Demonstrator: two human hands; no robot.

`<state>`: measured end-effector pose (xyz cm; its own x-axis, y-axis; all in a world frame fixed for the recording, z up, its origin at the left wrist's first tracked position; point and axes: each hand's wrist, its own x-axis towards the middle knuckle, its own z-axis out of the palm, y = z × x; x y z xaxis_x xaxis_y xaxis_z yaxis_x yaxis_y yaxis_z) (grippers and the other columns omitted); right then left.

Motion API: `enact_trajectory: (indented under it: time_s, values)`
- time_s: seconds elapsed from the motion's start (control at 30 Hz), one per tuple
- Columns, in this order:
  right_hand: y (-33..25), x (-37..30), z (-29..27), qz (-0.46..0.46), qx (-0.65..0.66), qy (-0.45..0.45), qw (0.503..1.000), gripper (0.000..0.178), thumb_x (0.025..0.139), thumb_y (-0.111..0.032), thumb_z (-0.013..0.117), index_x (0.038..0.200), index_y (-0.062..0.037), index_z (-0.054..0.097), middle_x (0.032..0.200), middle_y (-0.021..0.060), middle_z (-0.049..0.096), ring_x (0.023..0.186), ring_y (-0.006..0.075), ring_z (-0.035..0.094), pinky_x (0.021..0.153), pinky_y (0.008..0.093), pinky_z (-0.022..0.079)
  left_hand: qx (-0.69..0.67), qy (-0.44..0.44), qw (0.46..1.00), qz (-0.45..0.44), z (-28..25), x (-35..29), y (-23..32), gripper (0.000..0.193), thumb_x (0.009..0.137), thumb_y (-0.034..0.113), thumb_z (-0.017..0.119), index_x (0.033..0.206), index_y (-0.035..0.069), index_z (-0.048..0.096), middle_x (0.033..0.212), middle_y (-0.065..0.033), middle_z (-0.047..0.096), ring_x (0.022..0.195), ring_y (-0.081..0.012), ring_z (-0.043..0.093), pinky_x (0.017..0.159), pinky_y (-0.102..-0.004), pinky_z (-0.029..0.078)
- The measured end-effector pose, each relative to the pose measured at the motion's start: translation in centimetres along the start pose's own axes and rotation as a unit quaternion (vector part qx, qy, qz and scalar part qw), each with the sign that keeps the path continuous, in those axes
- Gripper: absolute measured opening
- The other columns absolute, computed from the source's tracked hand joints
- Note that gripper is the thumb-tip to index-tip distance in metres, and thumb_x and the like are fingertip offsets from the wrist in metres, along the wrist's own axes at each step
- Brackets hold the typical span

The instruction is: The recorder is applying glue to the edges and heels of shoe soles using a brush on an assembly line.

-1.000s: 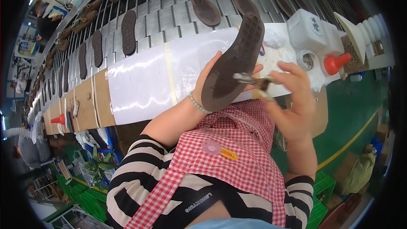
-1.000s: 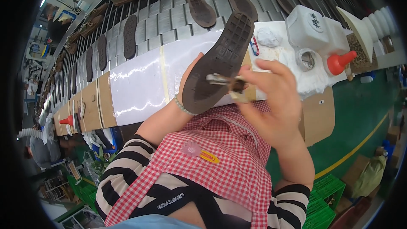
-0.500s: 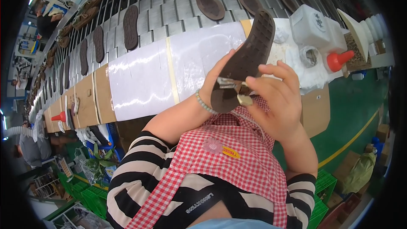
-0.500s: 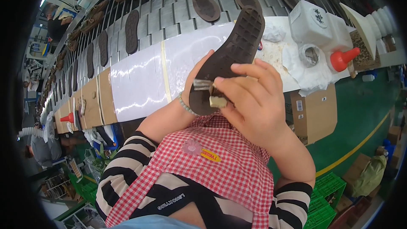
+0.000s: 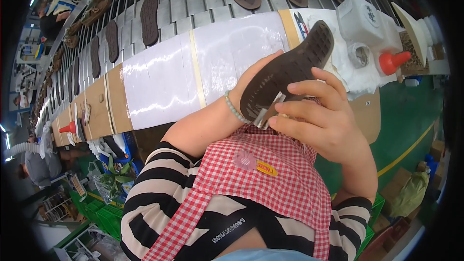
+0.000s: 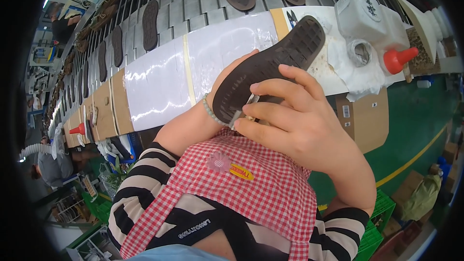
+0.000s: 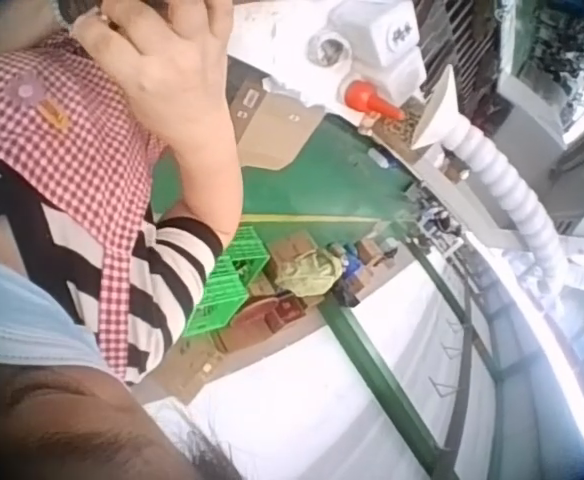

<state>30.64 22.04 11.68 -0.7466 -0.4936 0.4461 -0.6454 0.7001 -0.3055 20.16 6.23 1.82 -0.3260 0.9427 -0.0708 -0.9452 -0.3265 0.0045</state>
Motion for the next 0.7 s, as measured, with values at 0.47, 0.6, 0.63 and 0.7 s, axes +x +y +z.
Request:
enact_trajectory:
  time_s: [0.47, 0.6, 0.63, 0.7]
  values:
    - [-2.1, -1.9, 2.3, 0.221, 0.133, 0.142, 0.956, 0.049, 0.064, -0.012, 0.091, 0.107, -0.0015, 0.07, 0.098, 0.0087, 0.07, 0.102, 0.03, 0.064, 0.088, 0.0395, 0.051, 0.048, -0.041, 0.993, 0.099, 2.8, 0.6, 0.3, 0.064, 0.109, 0.046, 0.032, 0.154, 0.001, 0.034, 0.156, -0.0206, 0.04, 0.147, -0.0396, 0.034, 0.121, -0.0573, 0.032]
    - [-2.3, -2.0, 3.3, 0.227, 0.196, 0.127, 0.946, 0.05, 0.068, -0.006, 0.088, 0.113, -0.0016, 0.068, 0.104, 0.0129, 0.068, 0.102, 0.0289, 0.064, 0.09, 0.0379, 0.051, 0.049, -0.025, 0.992, 0.117, 2.8, 0.9, 0.3, 0.064, 0.109, 0.046, 0.032, 0.154, 0.0, 0.035, 0.154, -0.0195, 0.042, 0.147, -0.0379, 0.035, 0.122, -0.0555, 0.032]
    - [-2.2, -2.1, 3.3, 0.222, 0.156, 0.12, 0.955, 0.049, 0.068, -0.006, 0.088, 0.112, -0.002, 0.067, 0.103, 0.0127, 0.068, 0.101, 0.0293, 0.064, 0.09, 0.0391, 0.051, 0.049, -0.023, 0.991, 0.119, 2.9, 0.9, 0.3, 0.063, 0.109, 0.045, 0.033, 0.153, 0.0, 0.036, 0.154, -0.0196, 0.043, 0.147, -0.0375, 0.036, 0.122, -0.055, 0.032]
    - [-1.8, -2.4, 3.1, 0.216, 0.114, 0.113, 0.963, 0.049, 0.067, -0.006, 0.087, 0.112, -0.0025, 0.067, 0.101, 0.0126, 0.068, 0.1, 0.0296, 0.064, 0.091, 0.0403, 0.051, 0.048, -0.024, 0.991, 0.121, 3.0, 0.9, 0.3, 0.063, 0.109, 0.045, 0.033, 0.153, 0.0, 0.036, 0.153, -0.0198, 0.044, 0.146, -0.0371, 0.036, 0.122, -0.0545, 0.033]
